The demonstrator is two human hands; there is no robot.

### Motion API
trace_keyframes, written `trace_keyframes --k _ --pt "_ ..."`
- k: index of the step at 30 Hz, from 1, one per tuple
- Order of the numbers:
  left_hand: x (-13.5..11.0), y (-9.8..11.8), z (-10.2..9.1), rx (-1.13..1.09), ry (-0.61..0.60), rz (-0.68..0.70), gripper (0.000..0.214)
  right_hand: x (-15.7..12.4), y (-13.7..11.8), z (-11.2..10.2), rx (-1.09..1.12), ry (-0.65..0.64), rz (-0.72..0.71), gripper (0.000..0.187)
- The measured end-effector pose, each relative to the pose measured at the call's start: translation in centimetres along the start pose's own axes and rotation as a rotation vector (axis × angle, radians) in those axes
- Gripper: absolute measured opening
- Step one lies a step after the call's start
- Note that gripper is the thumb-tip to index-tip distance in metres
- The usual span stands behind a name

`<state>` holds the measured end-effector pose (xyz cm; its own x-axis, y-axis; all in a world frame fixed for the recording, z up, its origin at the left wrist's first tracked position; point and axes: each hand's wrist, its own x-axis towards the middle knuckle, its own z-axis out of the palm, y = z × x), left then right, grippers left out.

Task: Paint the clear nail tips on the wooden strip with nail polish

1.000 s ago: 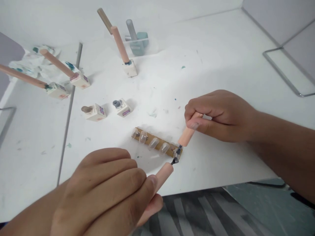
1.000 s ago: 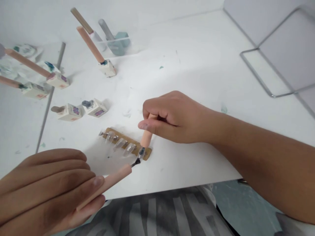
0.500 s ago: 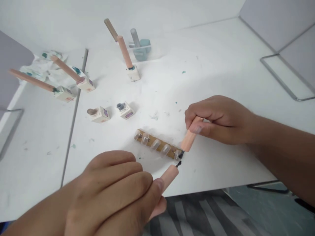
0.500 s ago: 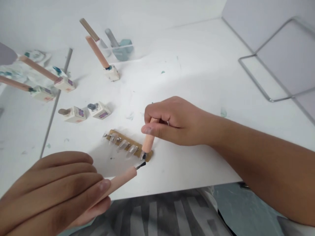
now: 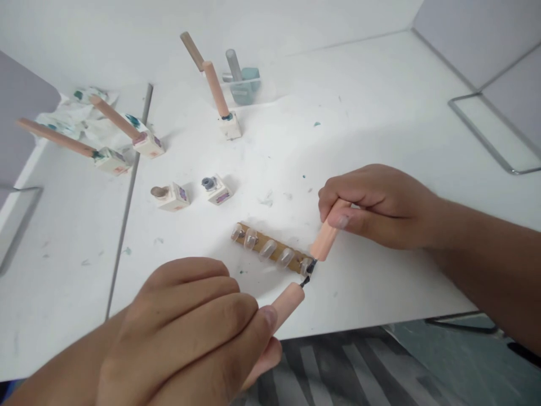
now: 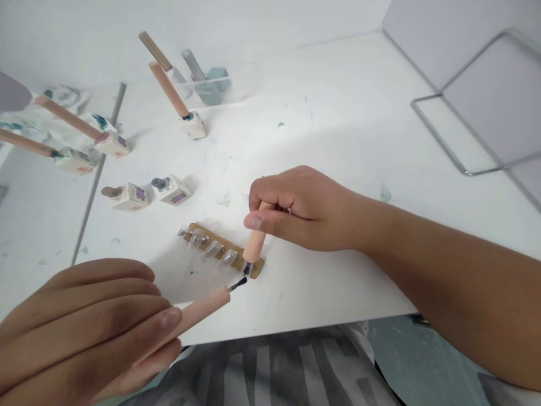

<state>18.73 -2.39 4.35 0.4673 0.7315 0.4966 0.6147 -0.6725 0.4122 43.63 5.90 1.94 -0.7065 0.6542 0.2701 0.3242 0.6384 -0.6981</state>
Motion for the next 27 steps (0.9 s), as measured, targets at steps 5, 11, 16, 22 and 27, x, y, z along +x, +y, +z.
trace_keyframes --k 5,11,16,22,27 --pt "0.8 -1.8 -1.3 0.079 -0.230 0.205 0.020 -0.2 0.4 0.1 -0.072 0.071 0.032 0.028" --pt "0.7 -2.2 -2.2 0.015 -0.223 0.231 0.021 0.0 0.0 0.3 -0.054 0.117 0.070 0.028" --pt "1.2 -1.6 -1.2 0.078 -0.252 0.242 0.014 0.4 -0.3 0.5 -0.094 0.023 0.067 0.029" --pt "0.9 -1.1 -1.2 0.006 -0.079 0.162 0.020 -0.1 0.3 0.0 -0.076 0.122 0.116 0.030" --pt "0.8 -1.7 -1.1 -0.008 -0.231 0.210 0.020 0.1 -0.2 0.3 -0.034 0.072 0.098 0.028"
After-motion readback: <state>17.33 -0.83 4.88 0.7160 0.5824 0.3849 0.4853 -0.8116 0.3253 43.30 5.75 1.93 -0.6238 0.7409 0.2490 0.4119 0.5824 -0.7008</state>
